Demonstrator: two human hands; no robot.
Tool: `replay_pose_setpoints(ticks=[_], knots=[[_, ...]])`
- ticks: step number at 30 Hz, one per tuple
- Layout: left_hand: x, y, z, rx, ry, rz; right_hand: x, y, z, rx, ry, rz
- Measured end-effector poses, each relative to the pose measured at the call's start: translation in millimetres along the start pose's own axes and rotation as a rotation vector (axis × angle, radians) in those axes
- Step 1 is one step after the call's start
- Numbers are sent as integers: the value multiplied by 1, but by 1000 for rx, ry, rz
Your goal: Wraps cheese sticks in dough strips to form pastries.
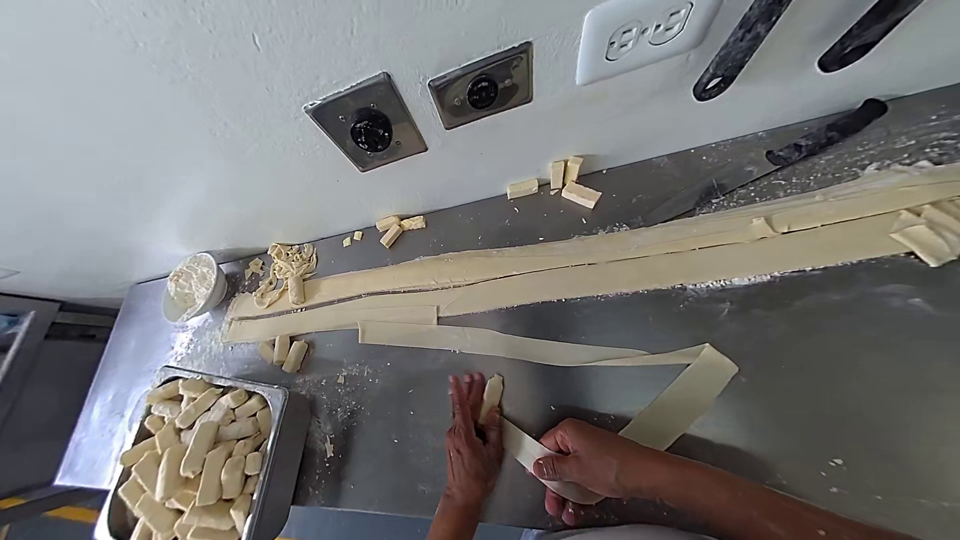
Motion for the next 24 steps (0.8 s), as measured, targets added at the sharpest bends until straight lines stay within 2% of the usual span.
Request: replay_pose_setpoints(ticks=[4,7,9,12,17,20,24], knots=[[-4,-6,9,31,-78,50,-3,-1,5,1,-11,33],[0,-12,3,133,10,69,-7,2,5,-14,-39,64],[-5,-6,3,94,42,-34,-13,3,6,-26,-64,80],[-2,-1,4,45,53,-19,-20,4,5,-33,-108,88],[4,-12,5,147,24,42,-26,4,3,-24,-145,30],[10,-22,-5,225,132,3,-26,4,2,-24,-149,32],[7,-16,-6,153,100,20,-23,2,2,-20,-126,26]])
Point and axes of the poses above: each hand's wrist, its own z-axis towards the middle knuckle, its own x-axis out of the palm, y = z × x, the point moved 8 cm from there along z, towards the middle knuckle, and after that the axes turned 2 degrees about -x, right-handed, at the moved point
